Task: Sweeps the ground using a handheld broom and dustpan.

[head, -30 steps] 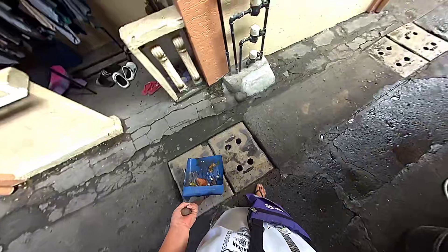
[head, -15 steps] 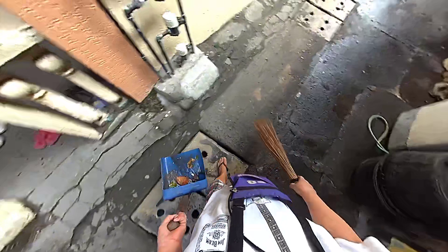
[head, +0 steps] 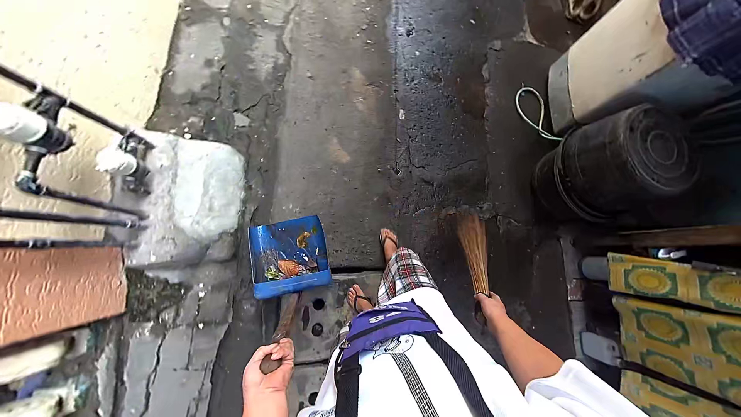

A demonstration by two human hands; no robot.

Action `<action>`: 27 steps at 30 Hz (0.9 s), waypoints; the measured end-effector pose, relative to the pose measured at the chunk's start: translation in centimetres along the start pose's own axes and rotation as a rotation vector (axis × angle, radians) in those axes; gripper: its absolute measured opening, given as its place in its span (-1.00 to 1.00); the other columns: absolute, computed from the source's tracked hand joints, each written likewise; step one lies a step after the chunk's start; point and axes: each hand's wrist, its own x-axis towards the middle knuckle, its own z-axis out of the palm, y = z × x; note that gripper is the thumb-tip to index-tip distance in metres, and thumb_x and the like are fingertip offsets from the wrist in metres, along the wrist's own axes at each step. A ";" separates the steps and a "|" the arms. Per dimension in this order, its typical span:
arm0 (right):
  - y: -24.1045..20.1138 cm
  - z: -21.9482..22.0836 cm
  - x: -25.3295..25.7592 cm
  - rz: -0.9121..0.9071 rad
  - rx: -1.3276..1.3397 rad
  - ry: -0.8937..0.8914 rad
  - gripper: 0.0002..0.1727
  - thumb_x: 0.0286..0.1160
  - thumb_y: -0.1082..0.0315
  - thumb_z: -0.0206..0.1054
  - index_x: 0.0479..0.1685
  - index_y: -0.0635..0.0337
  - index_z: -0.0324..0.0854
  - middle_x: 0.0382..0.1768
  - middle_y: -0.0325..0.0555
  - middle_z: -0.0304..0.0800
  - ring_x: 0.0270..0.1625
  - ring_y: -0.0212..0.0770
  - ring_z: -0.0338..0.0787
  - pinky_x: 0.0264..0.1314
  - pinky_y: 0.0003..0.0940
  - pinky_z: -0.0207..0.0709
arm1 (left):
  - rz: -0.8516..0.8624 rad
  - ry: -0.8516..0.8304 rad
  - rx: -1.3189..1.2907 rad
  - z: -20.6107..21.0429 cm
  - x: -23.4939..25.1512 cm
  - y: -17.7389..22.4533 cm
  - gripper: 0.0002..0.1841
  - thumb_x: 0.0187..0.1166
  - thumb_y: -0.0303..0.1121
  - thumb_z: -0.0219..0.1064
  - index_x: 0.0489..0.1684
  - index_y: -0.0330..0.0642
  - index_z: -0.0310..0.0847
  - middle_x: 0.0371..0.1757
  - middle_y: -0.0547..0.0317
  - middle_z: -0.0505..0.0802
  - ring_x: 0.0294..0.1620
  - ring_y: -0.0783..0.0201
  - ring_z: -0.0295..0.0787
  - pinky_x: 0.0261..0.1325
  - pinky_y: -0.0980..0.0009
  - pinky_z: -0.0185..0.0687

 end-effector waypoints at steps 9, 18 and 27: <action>-19.2 13.4 2.9 0.110 0.247 -0.287 -0.38 0.70 0.09 0.27 0.65 0.18 0.28 0.08 0.19 0.69 -0.14 -0.01 0.75 -0.12 -0.08 0.68 | 0.028 0.115 0.436 19.4 7.3 -3.4 -0.89 0.48 -0.49 -0.01 -0.36 -0.25 0.41 -0.61 0.13 0.60 -0.78 0.45 0.51 -0.75 0.69 0.45; -30.9 11.4 4.7 -0.722 -0.987 -0.566 -0.10 0.42 0.09 0.49 0.83 -0.55 0.16 0.24 0.11 0.80 0.28 0.25 0.77 0.26 0.44 0.56 | 0.067 0.234 0.714 35.3 12.9 -8.5 -0.94 0.46 -0.49 0.04 -0.35 -0.15 0.39 -0.59 0.20 0.60 -0.74 0.48 0.53 -0.72 0.71 0.47; -19.9 2.9 9.9 0.354 0.080 -0.079 -0.13 0.65 0.05 0.35 0.89 -0.06 -0.05 0.26 0.28 0.67 -0.06 0.08 0.82 -0.04 0.03 0.74 | 0.040 0.282 0.957 43.8 17.0 -12.8 -0.88 0.53 -0.49 0.00 -0.40 -0.12 0.37 -0.61 0.21 0.60 -0.74 0.49 0.53 -0.73 0.70 0.46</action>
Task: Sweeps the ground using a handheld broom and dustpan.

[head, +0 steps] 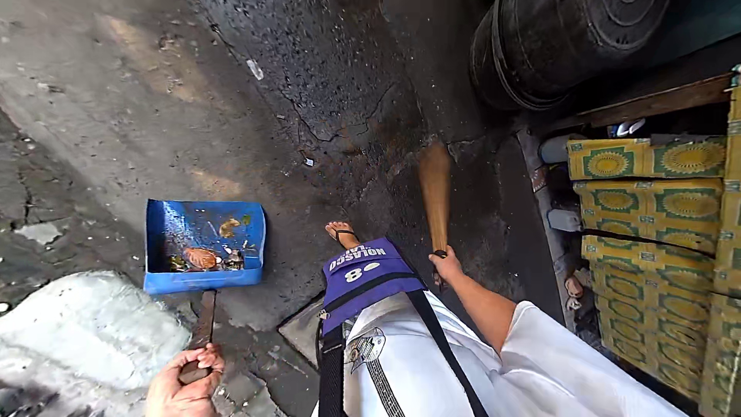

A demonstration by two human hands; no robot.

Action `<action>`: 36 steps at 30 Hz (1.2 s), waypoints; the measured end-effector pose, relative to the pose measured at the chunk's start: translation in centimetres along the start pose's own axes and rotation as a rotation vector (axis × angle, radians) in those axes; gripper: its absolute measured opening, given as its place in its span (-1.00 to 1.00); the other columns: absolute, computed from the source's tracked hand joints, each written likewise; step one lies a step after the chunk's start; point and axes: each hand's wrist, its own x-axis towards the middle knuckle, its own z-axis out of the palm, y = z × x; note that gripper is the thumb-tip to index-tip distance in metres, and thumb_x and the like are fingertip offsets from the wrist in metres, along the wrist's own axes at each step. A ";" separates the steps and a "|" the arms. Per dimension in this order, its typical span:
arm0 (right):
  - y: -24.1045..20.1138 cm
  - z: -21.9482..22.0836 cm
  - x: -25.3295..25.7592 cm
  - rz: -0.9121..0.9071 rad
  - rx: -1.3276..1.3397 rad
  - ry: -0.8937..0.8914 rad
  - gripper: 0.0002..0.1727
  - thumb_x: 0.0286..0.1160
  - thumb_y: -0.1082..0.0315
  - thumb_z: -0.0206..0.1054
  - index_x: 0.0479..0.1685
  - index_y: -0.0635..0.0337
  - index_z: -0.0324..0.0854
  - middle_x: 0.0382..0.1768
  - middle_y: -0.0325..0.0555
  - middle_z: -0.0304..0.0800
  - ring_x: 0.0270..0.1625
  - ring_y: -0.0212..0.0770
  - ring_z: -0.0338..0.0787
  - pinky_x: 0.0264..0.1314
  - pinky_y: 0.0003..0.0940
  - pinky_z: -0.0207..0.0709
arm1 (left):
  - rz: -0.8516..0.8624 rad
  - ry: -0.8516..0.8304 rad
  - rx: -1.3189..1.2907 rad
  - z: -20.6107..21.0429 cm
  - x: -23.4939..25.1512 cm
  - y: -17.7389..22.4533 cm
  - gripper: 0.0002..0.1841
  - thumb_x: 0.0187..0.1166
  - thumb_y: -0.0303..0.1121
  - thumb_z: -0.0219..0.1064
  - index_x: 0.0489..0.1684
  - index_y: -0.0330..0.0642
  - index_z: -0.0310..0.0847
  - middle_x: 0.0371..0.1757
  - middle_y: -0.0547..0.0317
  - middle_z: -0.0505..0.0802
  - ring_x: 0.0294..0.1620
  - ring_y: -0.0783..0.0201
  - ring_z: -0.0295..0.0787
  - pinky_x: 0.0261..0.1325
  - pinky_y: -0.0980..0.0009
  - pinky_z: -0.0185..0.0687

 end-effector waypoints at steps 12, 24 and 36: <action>-2.6 -4.4 0.2 -0.371 -0.606 -0.160 -0.03 0.45 -0.04 0.49 0.90 -0.44 0.03 0.45 0.13 0.69 0.43 0.20 0.72 0.49 0.32 0.51 | -0.125 0.002 0.015 3.5 1.1 1.9 -0.87 0.53 -0.45 -0.02 -0.38 -0.15 0.40 -0.60 0.21 0.62 -0.74 0.50 0.55 -0.71 0.71 0.48; -24.7 6.5 0.3 -0.300 -0.204 -0.096 -0.04 0.57 0.06 0.42 0.92 -0.05 -0.06 0.33 0.31 0.65 0.05 0.17 0.83 0.03 0.13 0.74 | -0.049 0.165 0.058 10.9 -0.2 1.7 -0.89 0.40 -0.57 0.08 -0.32 -0.11 0.31 -0.68 0.17 0.49 -0.82 0.39 0.41 -0.81 0.54 0.41; -32.4 7.8 -11.5 -0.848 -1.211 -0.228 -0.13 0.48 -0.05 0.42 0.84 -0.64 0.10 0.43 0.07 0.70 0.42 0.19 0.71 0.42 0.36 0.52 | -0.056 0.109 -0.092 14.3 -0.1 11.4 -0.85 0.37 -0.61 0.12 -0.26 -0.16 0.32 -0.64 0.13 0.50 -0.80 0.38 0.42 -0.79 0.56 0.43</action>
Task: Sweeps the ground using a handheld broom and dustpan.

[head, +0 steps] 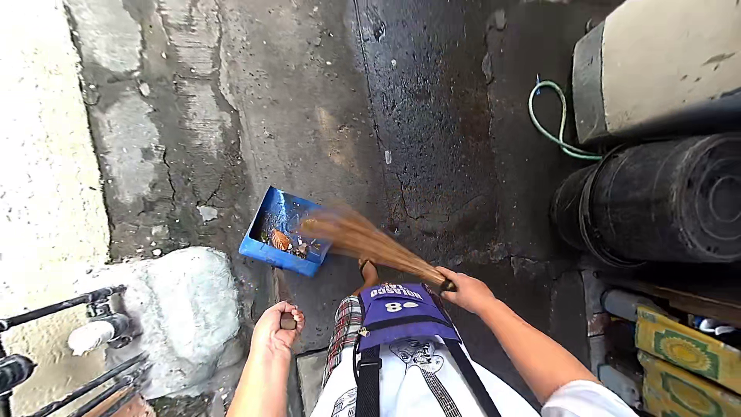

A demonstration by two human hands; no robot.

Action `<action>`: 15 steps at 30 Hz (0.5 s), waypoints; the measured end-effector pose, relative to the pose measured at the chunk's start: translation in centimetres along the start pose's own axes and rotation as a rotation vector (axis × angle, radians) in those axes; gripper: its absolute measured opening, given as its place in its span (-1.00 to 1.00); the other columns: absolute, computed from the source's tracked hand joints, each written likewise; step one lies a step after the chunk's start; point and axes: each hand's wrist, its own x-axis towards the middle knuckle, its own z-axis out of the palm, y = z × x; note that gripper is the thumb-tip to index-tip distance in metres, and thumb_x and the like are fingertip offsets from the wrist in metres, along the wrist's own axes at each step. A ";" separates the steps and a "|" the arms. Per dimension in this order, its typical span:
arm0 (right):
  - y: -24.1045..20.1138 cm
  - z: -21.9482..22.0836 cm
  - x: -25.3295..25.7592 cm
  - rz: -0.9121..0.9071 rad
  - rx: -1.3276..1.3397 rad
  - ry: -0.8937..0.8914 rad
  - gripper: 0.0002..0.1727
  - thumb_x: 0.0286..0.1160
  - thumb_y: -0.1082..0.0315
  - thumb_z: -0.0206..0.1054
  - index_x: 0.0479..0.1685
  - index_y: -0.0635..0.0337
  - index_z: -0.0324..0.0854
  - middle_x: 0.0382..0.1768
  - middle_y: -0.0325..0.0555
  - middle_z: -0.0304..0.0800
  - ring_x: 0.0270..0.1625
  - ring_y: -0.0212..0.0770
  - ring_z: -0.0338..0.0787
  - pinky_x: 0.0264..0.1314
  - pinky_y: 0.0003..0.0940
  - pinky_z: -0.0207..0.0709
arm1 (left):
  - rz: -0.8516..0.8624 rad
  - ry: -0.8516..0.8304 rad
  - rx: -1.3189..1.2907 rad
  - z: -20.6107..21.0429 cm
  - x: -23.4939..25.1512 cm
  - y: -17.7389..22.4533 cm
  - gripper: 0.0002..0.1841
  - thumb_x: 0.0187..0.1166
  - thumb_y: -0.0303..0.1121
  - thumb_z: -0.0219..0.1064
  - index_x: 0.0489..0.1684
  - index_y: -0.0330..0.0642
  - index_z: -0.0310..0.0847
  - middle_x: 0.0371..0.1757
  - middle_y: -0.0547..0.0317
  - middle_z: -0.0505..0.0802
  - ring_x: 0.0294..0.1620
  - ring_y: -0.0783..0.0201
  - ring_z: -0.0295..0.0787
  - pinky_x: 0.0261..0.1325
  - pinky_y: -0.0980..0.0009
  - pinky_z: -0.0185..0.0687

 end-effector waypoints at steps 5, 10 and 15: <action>3.0 -4.6 3.1 0.331 0.478 0.290 -0.07 0.55 0.01 0.42 0.92 -0.18 0.02 0.36 0.27 0.70 0.21 0.21 0.81 0.26 0.26 0.63 | 0.024 -0.064 0.006 0.8 0.1 3.9 -0.83 0.40 -0.62 0.10 -0.18 -0.16 0.34 -0.58 0.12 0.54 -0.79 0.41 0.40 -0.81 0.60 0.35; 0.8 -7.5 12.2 0.461 0.650 0.283 -0.12 0.54 0.07 0.42 0.86 0.03 0.10 0.38 0.27 0.67 0.27 0.16 0.78 0.29 0.18 0.63 | 0.076 -0.035 0.140 5.8 -0.9 5.2 -0.67 0.44 -0.61 0.11 0.13 -0.09 0.33 -0.55 0.14 0.51 -0.78 0.39 0.39 -0.80 0.54 0.36; -3.4 -8.3 14.6 0.076 -0.051 -0.096 -0.06 0.47 0.12 0.38 0.92 -0.29 0.02 0.46 0.22 0.66 0.45 0.29 0.69 0.44 0.39 0.51 | 0.084 0.011 0.227 13.5 -2.6 4.6 -0.61 0.39 -0.64 0.12 0.17 -0.10 0.33 -0.59 0.15 0.47 -0.79 0.37 0.39 -0.81 0.51 0.37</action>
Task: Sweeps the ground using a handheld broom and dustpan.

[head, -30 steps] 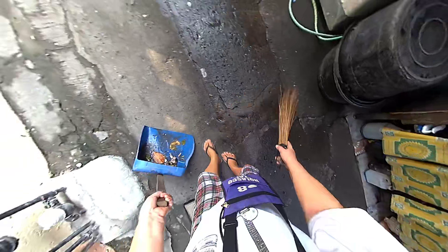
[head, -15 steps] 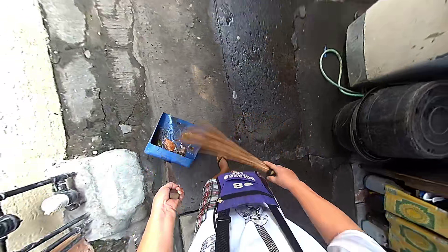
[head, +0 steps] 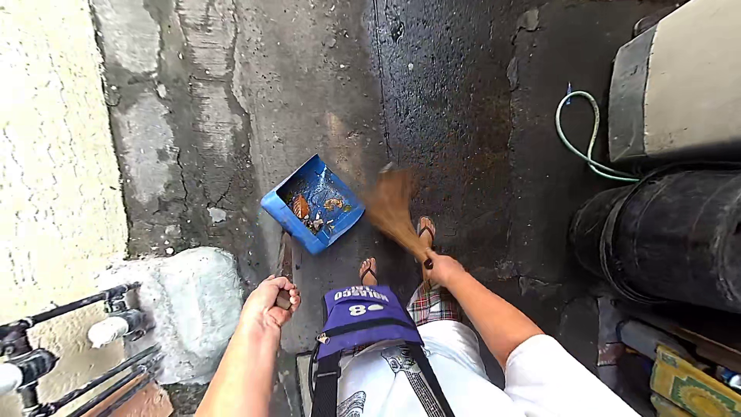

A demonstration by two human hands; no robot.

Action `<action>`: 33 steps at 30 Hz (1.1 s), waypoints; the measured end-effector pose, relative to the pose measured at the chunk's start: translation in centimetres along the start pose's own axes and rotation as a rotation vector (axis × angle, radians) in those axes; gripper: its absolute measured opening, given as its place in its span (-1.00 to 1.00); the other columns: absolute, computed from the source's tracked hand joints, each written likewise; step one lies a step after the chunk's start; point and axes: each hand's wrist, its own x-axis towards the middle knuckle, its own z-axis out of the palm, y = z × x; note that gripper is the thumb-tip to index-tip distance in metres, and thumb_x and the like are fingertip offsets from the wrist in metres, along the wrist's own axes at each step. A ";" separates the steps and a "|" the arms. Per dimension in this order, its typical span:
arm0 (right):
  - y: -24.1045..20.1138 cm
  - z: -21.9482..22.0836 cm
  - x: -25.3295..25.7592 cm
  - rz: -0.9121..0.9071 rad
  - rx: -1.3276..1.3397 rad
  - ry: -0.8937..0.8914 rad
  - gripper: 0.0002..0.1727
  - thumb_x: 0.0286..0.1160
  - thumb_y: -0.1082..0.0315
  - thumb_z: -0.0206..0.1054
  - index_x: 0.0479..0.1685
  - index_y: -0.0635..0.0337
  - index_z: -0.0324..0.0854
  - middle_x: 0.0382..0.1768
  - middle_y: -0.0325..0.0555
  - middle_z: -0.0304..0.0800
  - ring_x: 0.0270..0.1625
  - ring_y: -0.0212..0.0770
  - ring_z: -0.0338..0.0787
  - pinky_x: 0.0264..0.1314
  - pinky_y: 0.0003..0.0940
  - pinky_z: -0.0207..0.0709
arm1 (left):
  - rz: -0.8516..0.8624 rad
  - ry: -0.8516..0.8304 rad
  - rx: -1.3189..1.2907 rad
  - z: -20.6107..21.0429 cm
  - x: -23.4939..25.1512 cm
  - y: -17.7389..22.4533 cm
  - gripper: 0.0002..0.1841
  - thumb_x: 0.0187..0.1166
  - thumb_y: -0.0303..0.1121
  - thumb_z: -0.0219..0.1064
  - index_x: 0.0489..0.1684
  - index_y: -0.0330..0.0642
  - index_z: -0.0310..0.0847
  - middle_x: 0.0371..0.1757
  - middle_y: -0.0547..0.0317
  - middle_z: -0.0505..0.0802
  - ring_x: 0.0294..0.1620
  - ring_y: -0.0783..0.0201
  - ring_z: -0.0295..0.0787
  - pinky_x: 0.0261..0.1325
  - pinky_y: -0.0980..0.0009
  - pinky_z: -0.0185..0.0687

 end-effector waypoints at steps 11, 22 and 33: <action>19.5 -11.2 -5.6 0.265 0.480 0.243 -0.05 0.61 -0.03 0.34 0.96 -0.30 -0.14 0.42 0.18 0.70 0.40 0.18 0.74 0.47 0.22 0.53 | -0.063 0.028 -0.070 10.3 -3.5 -0.5 -0.87 0.37 -0.59 0.10 -0.31 -0.13 0.33 -0.65 0.17 0.50 -0.82 0.43 0.37 -0.82 0.60 0.33; 18.9 -15.9 -0.1 0.027 0.722 0.171 -0.26 0.68 0.08 0.25 0.88 -0.25 0.14 0.52 0.09 0.65 0.57 0.08 0.63 0.64 0.21 0.43 | 0.000 -0.012 -0.177 19.3 -7.8 -0.8 -0.90 0.44 -0.53 0.05 -0.38 -0.07 0.33 -0.68 0.23 0.51 -0.81 0.44 0.42 -0.77 0.64 0.40; 25.7 -31.3 -2.4 0.273 0.847 0.453 -0.07 0.60 -0.01 0.34 0.95 -0.16 -0.07 0.46 0.17 0.68 0.45 0.15 0.72 0.52 0.20 0.52 | -0.049 -0.310 -0.365 29.9 -9.1 4.9 -0.89 0.52 -0.47 -0.01 -0.38 -0.13 0.39 -0.64 0.21 0.57 -0.77 0.44 0.51 -0.70 0.67 0.48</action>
